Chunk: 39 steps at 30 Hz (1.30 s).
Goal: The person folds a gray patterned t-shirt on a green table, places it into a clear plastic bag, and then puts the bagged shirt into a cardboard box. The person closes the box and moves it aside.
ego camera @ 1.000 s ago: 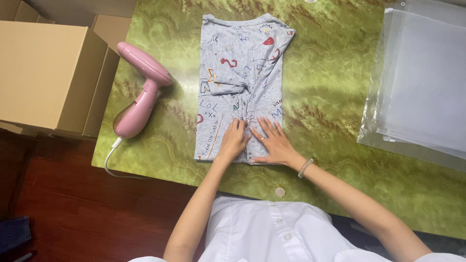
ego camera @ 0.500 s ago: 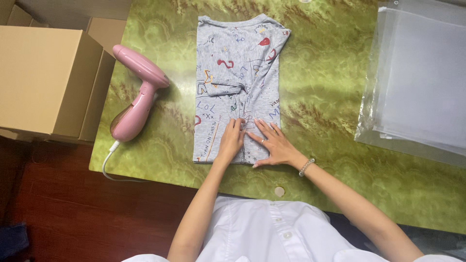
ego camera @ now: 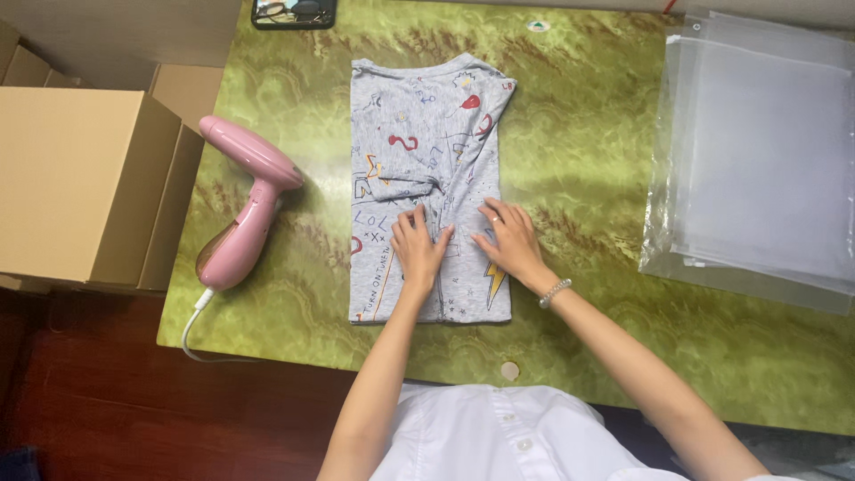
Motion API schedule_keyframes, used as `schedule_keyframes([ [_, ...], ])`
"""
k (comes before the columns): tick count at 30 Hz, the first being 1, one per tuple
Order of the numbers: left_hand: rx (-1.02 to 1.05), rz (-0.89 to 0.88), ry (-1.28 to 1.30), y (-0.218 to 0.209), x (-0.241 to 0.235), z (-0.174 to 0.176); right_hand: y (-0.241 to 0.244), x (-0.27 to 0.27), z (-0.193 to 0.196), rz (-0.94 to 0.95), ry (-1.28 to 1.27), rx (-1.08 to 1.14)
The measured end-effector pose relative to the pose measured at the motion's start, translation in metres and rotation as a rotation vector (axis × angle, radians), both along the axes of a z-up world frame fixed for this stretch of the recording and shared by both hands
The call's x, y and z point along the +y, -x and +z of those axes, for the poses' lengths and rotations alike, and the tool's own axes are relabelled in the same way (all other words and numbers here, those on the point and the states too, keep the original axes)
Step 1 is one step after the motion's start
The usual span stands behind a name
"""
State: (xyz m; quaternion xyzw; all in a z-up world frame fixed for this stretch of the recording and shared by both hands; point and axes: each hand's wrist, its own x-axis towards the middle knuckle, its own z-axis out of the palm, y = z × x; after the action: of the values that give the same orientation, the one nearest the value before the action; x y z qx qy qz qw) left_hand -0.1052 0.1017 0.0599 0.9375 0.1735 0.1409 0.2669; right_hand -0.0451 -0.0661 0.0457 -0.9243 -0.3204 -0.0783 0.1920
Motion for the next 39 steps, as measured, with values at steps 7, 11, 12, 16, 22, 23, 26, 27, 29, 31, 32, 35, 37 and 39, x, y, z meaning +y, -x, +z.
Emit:
schedule_keyframes([
  [7, 0.021, -0.022, 0.07, -0.02, 0.011, -0.025, -0.044, 0.011, -0.014, -0.048, 0.139, -0.144],
  [11, 0.056, -0.106, 0.121, -0.023, 0.006, -0.027, -0.039, 0.001, -0.013, -0.133, 0.159, -0.174],
  [12, 0.07, -0.127, 0.122, -0.025, 0.004, -0.027, -0.039, -0.003, -0.019, -0.165, 0.166, -0.197],
  [16, 0.095, -0.206, 0.159, -0.031, -0.001, -0.029, -0.021, -0.014, -0.012, -0.25, 0.17, -0.181],
  [22, 0.092, -0.164, 0.178, -0.025, -0.014, -0.02, -0.012, -0.034, 0.007, -0.308, 0.035, 0.028],
  [23, 0.056, -0.077, 0.148, -0.022, -0.023, -0.015, -0.017, -0.038, 0.006, -0.328, 0.001, 0.018],
  [26, -0.02, -0.002, -0.031, -0.012, -0.04, -0.004, -0.026, -0.04, 0.01, -0.329, -0.021, -0.002],
  [27, -0.058, -0.012, -0.174, -0.007, -0.046, -0.002, -0.027, -0.042, 0.012, -0.311, 0.0, -0.01],
  [29, -0.094, -0.034, -0.227, -0.004, -0.045, 0.0, -0.027, -0.041, 0.022, -0.3, -0.01, 0.017],
  [31, -0.125, -0.051, -0.282, -0.002, -0.04, -0.003, -0.026, -0.041, 0.033, -0.284, -0.021, 0.047],
  [32, -0.124, -0.085, -0.283, 0.0, -0.035, -0.007, -0.025, -0.042, 0.039, -0.312, -0.047, 0.038],
  [35, -0.126, -0.163, -0.284, 0.005, -0.021, -0.012, -0.031, -0.052, 0.044, -0.368, -0.088, 0.018],
  [37, -0.122, -0.21, -0.286, 0.012, -0.009, -0.014, -0.034, -0.061, 0.042, -0.399, -0.104, 0.015],
  [39, -0.114, -0.303, -0.307, 0.018, 0.001, -0.016, -0.037, -0.073, 0.041, -0.415, -0.08, -0.056],
])
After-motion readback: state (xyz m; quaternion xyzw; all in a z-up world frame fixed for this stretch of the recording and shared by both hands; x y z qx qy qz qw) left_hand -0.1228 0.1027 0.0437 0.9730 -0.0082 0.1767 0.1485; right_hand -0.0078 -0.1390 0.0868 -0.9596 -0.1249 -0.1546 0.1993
